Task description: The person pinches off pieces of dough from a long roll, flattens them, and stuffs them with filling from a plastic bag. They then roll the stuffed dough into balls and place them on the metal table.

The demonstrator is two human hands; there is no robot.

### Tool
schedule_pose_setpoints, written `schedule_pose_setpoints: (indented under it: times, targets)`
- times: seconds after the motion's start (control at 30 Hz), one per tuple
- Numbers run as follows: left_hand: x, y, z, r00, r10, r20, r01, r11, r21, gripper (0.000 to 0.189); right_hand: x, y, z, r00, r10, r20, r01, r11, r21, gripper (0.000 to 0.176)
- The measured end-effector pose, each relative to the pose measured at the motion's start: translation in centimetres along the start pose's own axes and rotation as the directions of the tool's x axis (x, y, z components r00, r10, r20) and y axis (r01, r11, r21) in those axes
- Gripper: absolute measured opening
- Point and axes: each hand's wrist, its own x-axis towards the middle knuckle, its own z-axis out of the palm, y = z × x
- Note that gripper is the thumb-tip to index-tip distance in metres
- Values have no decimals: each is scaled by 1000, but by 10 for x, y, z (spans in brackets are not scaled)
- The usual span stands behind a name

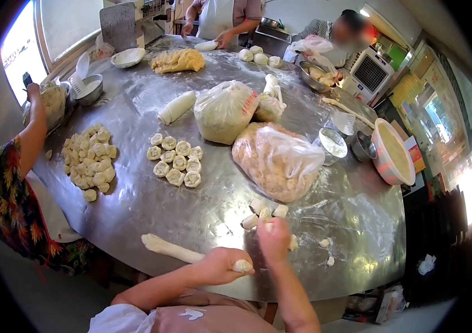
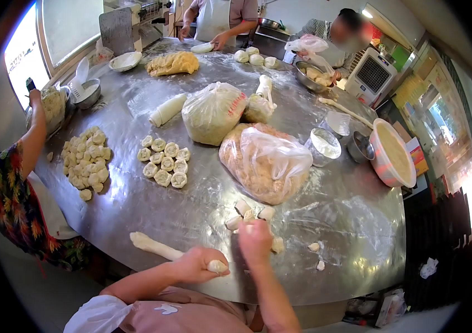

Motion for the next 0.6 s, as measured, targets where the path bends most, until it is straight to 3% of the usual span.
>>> schedule_pose_setpoints:
  times: [0.03, 0.1, 0.13, 0.23, 0.27, 0.33, 0.37, 0.4, 0.47, 0.6]
  targets:
    - [2, -3, -2, 998, -15, -59, 17, 999, 41, 25, 5, 5, -4, 998, 62, 0, -62, 996, -66, 18]
    - [10, -11, 0, 981, -40, -192, 61, 992, 108, 27, 16, -5, -15, 984, -178, 0, 177, 977, -119, 24]
    - [13, -10, 0, 978, -73, -196, 97, 989, 113, 41, 16, -12, -25, 962, -271, -17, 265, 952, -154, 28]
    - [19, -7, -2, 955, -187, -230, 219, 968, 122, 90, 2, -32, -33, 951, -295, 88, 302, 949, -86, 39]
    - [21, -9, -2, 966, -184, -183, 211, 967, 144, 107, -6, -42, -32, 937, -276, 213, 261, 961, 94, 40]
    - [21, -33, 5, 961, -37, -274, 62, 995, 83, 104, -27, -65, -28, 880, -215, 425, 55, 933, 357, 38]
    - [19, -42, 8, 949, 34, -315, -16, 998, 61, 102, -31, -62, -23, 880, -211, 426, 57, 936, 346, 37]
    - [18, -35, 4, 965, -57, -255, 55, 998, -13, 101, -34, -57, -16, 879, -208, 429, 59, 940, 336, 37]
    - [13, -46, 3, 969, 41, -242, -45, 999, -12, 105, -33, -57, -9, 887, -266, 377, 132, 929, 345, 33]
    - [6, -51, -3, 952, 187, -244, -185, 982, 30, 104, -34, -67, -8, 857, -295, 423, 130, 917, 376, 28]
